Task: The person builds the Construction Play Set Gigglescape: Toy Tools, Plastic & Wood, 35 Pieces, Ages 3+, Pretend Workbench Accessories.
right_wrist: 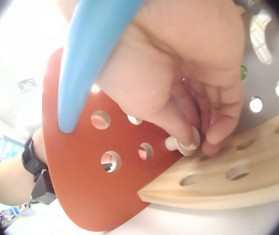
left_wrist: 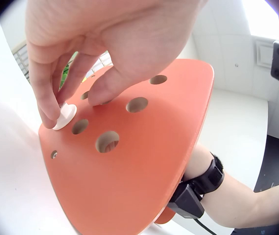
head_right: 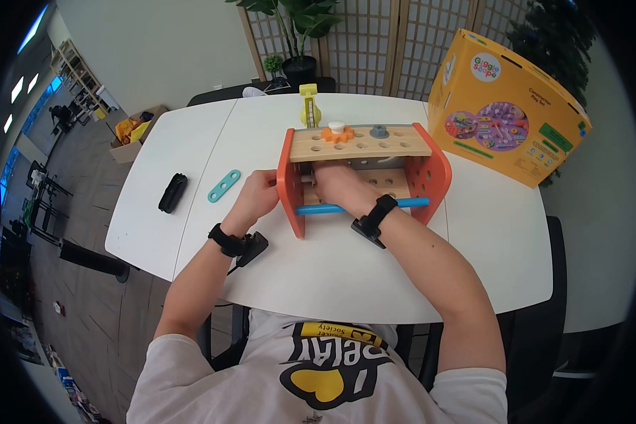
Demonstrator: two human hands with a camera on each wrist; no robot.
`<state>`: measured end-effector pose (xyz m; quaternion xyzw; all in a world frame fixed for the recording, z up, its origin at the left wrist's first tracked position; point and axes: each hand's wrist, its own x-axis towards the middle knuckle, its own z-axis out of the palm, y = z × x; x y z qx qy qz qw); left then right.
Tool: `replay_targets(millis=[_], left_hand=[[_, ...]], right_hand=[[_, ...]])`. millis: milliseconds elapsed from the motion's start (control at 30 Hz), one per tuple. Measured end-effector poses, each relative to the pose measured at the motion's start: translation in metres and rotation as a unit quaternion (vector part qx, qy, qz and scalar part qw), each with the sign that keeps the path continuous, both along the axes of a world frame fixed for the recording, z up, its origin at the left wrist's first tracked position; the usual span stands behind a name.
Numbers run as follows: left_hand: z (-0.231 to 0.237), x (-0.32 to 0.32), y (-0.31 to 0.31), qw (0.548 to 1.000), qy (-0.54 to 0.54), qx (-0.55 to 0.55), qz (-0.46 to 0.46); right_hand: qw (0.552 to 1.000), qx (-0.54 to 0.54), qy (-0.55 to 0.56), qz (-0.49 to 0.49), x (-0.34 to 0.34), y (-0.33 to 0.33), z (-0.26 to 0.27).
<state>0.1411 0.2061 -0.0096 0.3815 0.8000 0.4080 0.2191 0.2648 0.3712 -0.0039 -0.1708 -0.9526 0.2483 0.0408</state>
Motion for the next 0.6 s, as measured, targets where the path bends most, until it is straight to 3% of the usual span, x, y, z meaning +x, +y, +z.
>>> replay_targets(millis=[167, 367, 600], left_hand=[[-0.001, -0.002, -0.001, 1.000, -0.006, 0.006, -0.007], [-0.005, -0.003, 0.001, 1.000, 0.001, 0.009, -0.007], [-0.001, 0.001, 0.000, 1.000, 0.001, 0.002, 0.002]], right_hand=[[0.999, 0.029, -0.030, 0.011, -0.006, 0.000, -0.002], [1.000, 0.006, 0.014, 0.009, 0.002, -0.005, 0.007], [0.998, 0.025, -0.053, 0.014, -0.001, 0.001, 0.003]])
